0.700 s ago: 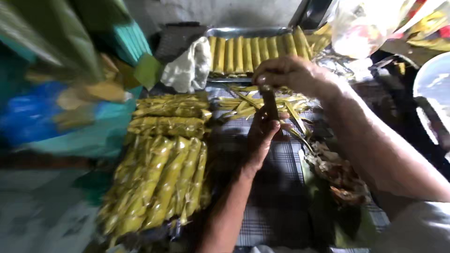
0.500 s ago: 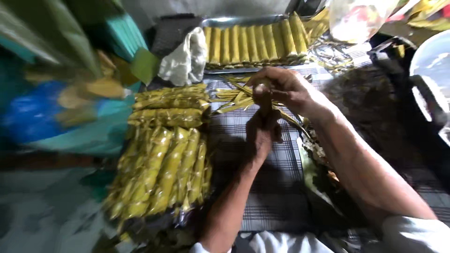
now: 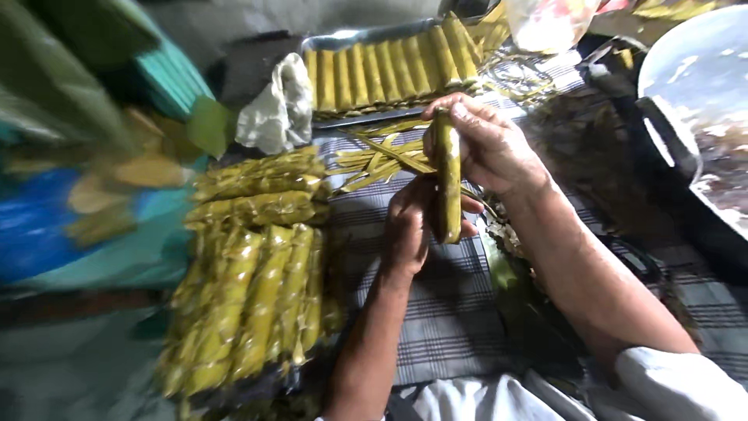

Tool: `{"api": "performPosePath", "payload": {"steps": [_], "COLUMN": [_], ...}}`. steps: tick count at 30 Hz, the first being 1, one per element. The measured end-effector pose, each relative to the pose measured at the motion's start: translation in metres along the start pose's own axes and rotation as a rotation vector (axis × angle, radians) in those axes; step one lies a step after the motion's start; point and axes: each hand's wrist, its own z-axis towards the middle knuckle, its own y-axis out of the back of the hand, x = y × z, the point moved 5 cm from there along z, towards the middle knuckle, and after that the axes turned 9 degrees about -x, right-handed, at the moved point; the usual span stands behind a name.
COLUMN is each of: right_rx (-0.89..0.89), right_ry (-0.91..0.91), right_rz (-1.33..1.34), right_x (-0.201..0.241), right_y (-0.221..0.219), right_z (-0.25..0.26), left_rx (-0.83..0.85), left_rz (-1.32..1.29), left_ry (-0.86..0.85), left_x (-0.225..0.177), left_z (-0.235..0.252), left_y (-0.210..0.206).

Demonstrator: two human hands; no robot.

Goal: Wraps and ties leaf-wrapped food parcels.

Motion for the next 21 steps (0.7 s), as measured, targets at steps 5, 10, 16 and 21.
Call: {"api": "performPosePath", "payload": {"steps": [5,10,16,21], "right_rx": [-0.109,-0.18,-0.267,-0.261], "right_ry": [0.064,0.094,0.045,0.043], "right_rz": [-0.235,-0.288,-0.272,-0.17], "right_x": [0.001,-0.002,0.011,0.017], "right_y": [0.004,0.012,0.015,0.022], "right_z": [-0.006,-0.012,-0.014,-0.014], "left_rx": [0.126,0.266,0.125,0.422], "left_rz": [0.108,0.187,0.521,0.429], "left_ry": [0.019,0.014,-0.021,-0.014], "left_x": [0.002,0.004,-0.004,-0.005], "left_z": [0.0,-0.006,-0.011,-0.013], "left_y": [0.002,-0.007,0.0,-0.007]}}
